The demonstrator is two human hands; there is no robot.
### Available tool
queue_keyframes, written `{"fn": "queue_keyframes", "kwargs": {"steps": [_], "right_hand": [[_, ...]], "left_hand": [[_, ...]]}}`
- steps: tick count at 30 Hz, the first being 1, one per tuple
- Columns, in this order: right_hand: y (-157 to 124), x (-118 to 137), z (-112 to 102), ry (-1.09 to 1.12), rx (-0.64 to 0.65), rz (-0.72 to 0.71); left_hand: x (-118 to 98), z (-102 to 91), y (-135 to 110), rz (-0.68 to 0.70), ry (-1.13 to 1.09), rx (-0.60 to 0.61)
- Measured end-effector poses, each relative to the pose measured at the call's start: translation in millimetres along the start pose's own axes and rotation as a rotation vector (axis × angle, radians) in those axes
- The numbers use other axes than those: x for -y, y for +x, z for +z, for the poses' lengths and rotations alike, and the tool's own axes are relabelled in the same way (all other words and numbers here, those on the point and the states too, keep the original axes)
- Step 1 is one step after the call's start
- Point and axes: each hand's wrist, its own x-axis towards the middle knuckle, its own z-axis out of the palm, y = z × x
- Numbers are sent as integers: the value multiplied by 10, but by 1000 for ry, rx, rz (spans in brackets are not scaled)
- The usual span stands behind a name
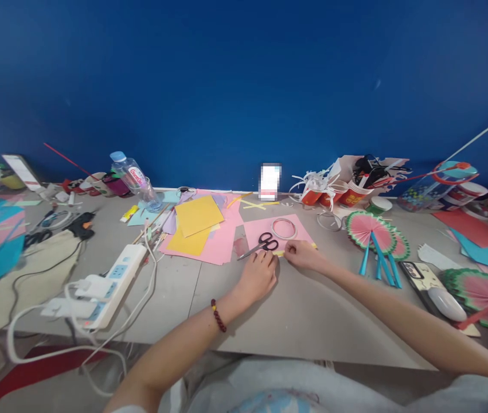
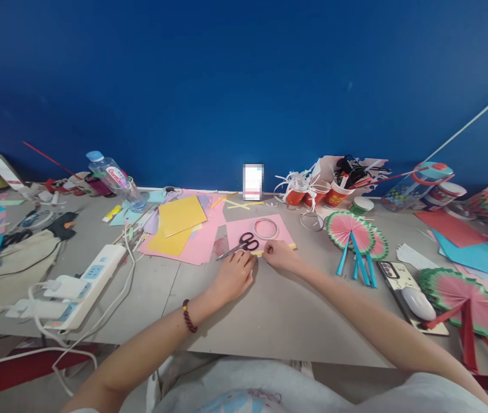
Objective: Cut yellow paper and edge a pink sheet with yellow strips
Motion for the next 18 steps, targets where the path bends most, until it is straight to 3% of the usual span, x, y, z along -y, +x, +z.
{"fn": "queue_keyframes", "kwargs": {"steps": [4,8,18], "right_hand": [[-256,-90,97,-19,-264,-257],[-435,-121,225,-149,-316,-438],[-445,-107,355,-324,-361,-473]], "left_hand": [[9,13,2,4,-18,3],[13,31,3,-1,-35,-4],[1,10,-8,8,-7,-5]]}}
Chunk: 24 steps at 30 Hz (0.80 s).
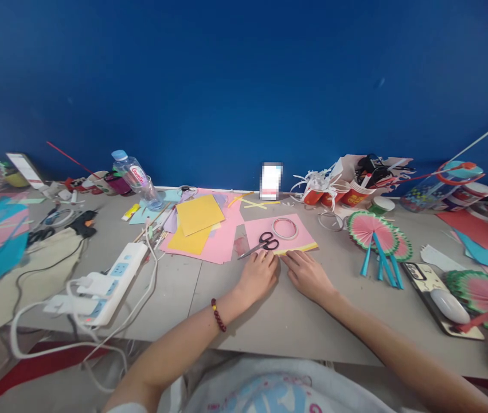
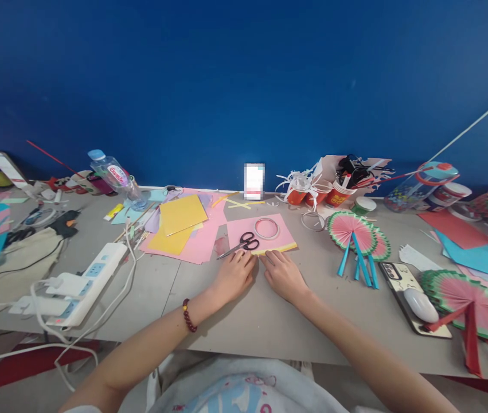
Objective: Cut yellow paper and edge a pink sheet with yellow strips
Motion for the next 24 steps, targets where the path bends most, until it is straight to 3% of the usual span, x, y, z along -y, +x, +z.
{"fn": "queue_keyframes", "kwargs": {"steps": [7,10,16,24], "right_hand": [[-60,-30,67,87,-80,37],[-57,-56,51,155,-93,62],[143,-66,-72,303,-71,168],[614,173,-86,433,-63,-35]], "left_hand": [[50,4,-31,19,-68,-16],[145,4,-38,20,-170,-80],[465,-159,-5,-206,-209,-211],[955,-535,-74,-441,-425,86]]}}
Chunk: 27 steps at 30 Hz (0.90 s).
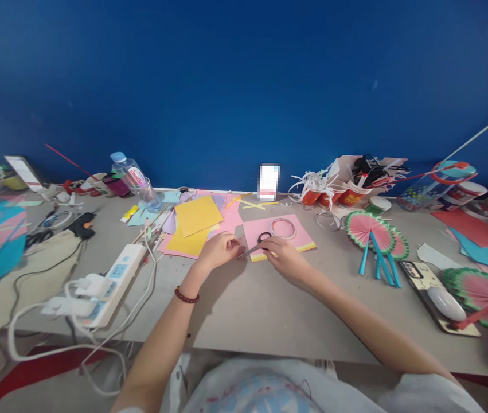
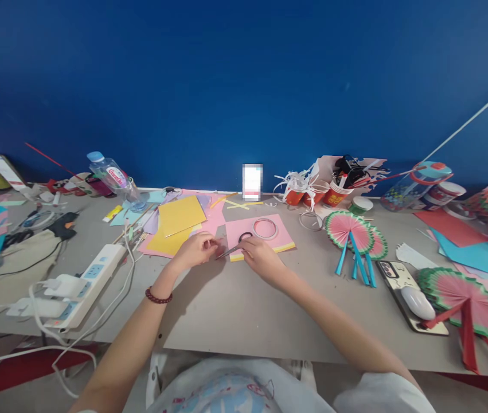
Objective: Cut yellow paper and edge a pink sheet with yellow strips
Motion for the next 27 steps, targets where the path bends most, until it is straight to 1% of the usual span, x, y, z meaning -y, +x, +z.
{"fn": "queue_keyframes", "kwargs": {"steps": [2,6,8,12,17,22,24,27], "right_hand": [[116,44,75,-9,64,-52],[292,65,238,-70,199,-162],[345,53,299,-108,230,-193],[402,30,351,-127,247,-187],[421,11,369,-100,220,-189],[404,-18,377,-152,163,-216],[396,-32,367,-157,107,-220],[394,-43,337,-126,8,-231]], "left_hand": [[31,-35,-21,8,27,77],[61,-14,-37,42,67,201],[75,4,-25,43,60,224],[102,28,2,42,20,215],[117,44,9,60,-24,193],[127,61,10,76,-63,144],[139,74,12,39,-86,116],[153,110,18,-51,-138,68]]}}
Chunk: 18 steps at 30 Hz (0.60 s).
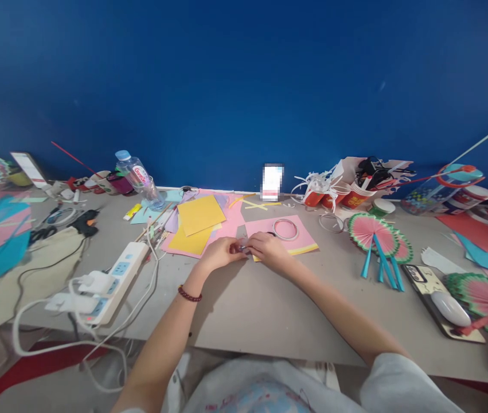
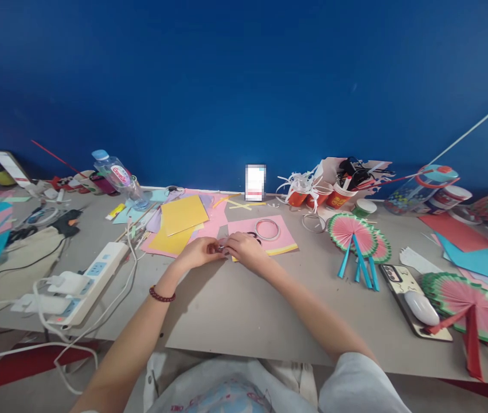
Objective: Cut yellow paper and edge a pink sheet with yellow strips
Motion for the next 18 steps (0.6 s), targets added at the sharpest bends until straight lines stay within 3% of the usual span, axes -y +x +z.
{"fn": "queue_keyframes", "kwargs": {"steps": [5,9,11,15,18], "right_hand": [[34,1,-70,116,-247,114],[82,-4,-163,290,-475,253],[105,-17,-215,378,-587,342],[152,-29,-278,737,-730,620],[188,6,-288,1037,-798,751]], "left_hand": [[-88,161,27,21,-135,-63],[-253,351,20,106,-188,-329],[-304,425,2,174,-200,-396],[-306,504,-21,270,-122,-406],[-277,536,-2,328,-28,-466]]}}
